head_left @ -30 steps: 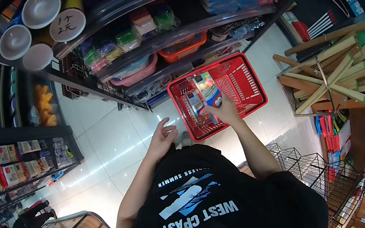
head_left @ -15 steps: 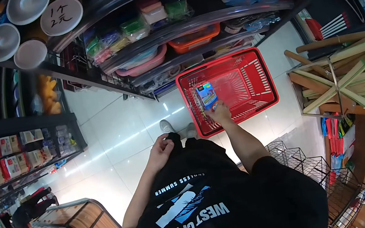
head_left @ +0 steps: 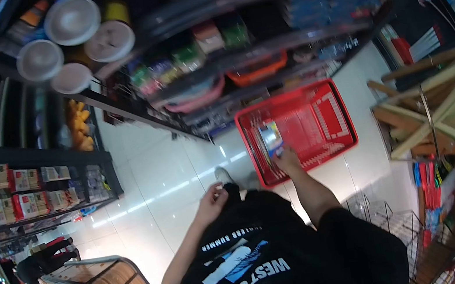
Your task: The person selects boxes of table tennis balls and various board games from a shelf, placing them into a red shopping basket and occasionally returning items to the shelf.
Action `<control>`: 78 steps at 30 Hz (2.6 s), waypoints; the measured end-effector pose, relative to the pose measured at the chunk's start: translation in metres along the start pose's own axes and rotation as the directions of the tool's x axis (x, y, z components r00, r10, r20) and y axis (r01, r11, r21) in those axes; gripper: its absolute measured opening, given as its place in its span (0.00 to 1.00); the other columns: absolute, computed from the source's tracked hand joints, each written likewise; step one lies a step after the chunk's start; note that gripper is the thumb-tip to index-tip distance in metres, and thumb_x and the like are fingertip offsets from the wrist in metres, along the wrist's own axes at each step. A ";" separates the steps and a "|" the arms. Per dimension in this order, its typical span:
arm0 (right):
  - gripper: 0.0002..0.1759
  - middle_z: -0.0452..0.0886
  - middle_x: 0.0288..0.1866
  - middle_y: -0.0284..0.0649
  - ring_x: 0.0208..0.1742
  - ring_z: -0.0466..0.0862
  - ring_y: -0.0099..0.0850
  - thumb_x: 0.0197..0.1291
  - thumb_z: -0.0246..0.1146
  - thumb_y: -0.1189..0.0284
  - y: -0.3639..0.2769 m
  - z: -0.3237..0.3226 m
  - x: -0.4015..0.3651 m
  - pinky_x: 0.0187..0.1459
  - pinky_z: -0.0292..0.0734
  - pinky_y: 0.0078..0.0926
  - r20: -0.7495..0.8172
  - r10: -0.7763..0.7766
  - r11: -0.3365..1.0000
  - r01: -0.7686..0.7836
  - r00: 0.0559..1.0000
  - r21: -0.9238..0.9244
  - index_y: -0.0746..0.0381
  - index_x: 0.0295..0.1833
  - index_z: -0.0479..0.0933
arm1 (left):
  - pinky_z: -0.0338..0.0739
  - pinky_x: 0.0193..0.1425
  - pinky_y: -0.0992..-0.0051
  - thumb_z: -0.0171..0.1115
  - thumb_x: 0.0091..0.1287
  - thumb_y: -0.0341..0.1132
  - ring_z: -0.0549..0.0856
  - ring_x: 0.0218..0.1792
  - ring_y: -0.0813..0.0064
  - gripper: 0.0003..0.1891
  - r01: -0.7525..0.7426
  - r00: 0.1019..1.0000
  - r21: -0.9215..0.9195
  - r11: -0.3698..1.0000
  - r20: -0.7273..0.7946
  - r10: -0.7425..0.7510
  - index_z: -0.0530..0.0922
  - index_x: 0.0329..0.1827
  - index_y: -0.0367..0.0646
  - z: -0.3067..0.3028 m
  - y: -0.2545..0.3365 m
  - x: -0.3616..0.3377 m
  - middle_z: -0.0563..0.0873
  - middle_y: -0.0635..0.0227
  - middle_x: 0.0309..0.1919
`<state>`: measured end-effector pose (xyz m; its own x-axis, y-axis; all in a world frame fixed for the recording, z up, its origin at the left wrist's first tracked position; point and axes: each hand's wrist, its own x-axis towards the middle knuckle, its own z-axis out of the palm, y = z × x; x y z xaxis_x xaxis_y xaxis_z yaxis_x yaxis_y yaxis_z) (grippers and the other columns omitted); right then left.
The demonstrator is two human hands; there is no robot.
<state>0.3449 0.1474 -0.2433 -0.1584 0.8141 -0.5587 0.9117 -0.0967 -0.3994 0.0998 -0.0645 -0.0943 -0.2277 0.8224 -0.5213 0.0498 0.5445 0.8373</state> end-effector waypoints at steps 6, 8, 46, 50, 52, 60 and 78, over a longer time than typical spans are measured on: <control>0.24 0.84 0.50 0.53 0.51 0.84 0.46 0.61 0.62 0.60 -0.028 -0.061 -0.004 0.54 0.78 0.41 -0.173 -0.224 0.958 0.249 0.959 0.140 0.65 0.57 0.78 | 0.78 0.50 0.74 0.59 0.71 0.38 0.84 0.40 0.75 0.19 -0.135 0.988 0.097 0.986 -0.063 0.141 0.75 0.60 0.38 0.003 0.006 0.012 0.85 0.60 0.42; 0.20 0.85 0.48 0.50 0.49 0.85 0.40 0.63 0.61 0.65 -0.030 -0.078 0.024 0.52 0.79 0.35 -0.240 -0.291 0.914 0.343 0.926 0.216 0.67 0.56 0.78 | 0.78 0.49 0.75 0.56 0.71 0.32 0.84 0.45 0.76 0.16 -0.159 0.986 -0.023 0.987 -0.053 0.157 0.75 0.60 0.38 0.002 0.018 0.017 0.84 0.63 0.48; 0.30 0.75 0.65 0.52 0.67 0.73 0.48 0.58 0.63 0.55 -0.658 -0.535 -0.123 0.67 0.68 0.44 -0.360 -0.896 0.398 0.112 0.261 -0.910 0.56 0.65 0.73 | 0.76 0.52 0.81 0.61 0.72 0.34 0.82 0.44 0.84 0.11 -0.480 0.855 -0.427 0.766 -0.034 0.517 0.80 0.52 0.37 -0.090 0.138 0.039 0.85 0.71 0.44; 0.24 0.82 0.53 0.49 0.58 0.80 0.47 0.57 0.63 0.60 -0.621 -0.534 -0.152 0.58 0.76 0.43 -0.406 -0.900 0.420 0.069 0.155 -0.905 0.55 0.60 0.78 | 0.76 0.57 0.77 0.58 0.73 0.32 0.82 0.49 0.80 0.11 -0.459 0.855 -0.421 0.782 0.029 0.518 0.79 0.52 0.36 -0.099 0.146 0.040 0.85 0.67 0.49; 0.25 0.83 0.52 0.47 0.56 0.81 0.46 0.56 0.64 0.61 -0.593 -0.529 -0.180 0.55 0.78 0.42 -0.439 -0.893 0.447 0.063 0.101 -0.893 0.53 0.60 0.78 | 0.76 0.57 0.77 0.58 0.73 0.32 0.82 0.48 0.80 0.11 -0.489 0.840 -0.375 0.788 0.041 0.541 0.79 0.52 0.35 -0.100 0.153 0.042 0.85 0.67 0.49; 0.26 0.84 0.48 0.40 0.48 0.81 0.42 0.48 0.70 0.70 -0.416 -0.478 -0.258 0.49 0.78 0.37 -0.407 -0.748 0.310 0.266 -0.524 -0.913 0.59 0.56 0.79 | 0.76 0.59 0.73 0.55 0.74 0.32 0.82 0.50 0.75 0.13 -0.604 0.743 -0.377 0.702 0.053 0.668 0.75 0.57 0.34 -0.087 0.219 0.016 0.82 0.63 0.52; 0.32 0.74 0.58 0.47 0.58 0.73 0.47 0.40 0.78 0.69 -0.177 -0.251 -0.202 0.57 0.71 0.47 -0.664 -0.747 0.422 0.774 0.001 -0.473 0.61 0.55 0.79 | 0.68 0.69 0.64 0.61 0.69 0.30 0.74 0.62 0.68 0.28 -0.431 0.790 -0.725 0.537 -0.016 0.613 0.57 0.68 0.41 0.021 0.272 -0.006 0.72 0.59 0.59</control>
<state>0.3106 0.1435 0.1230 -0.4295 0.4535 0.7809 0.4411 0.8599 -0.2567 0.1350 0.0823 0.1328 -0.1647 0.9808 0.1040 -0.5805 -0.1816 0.7937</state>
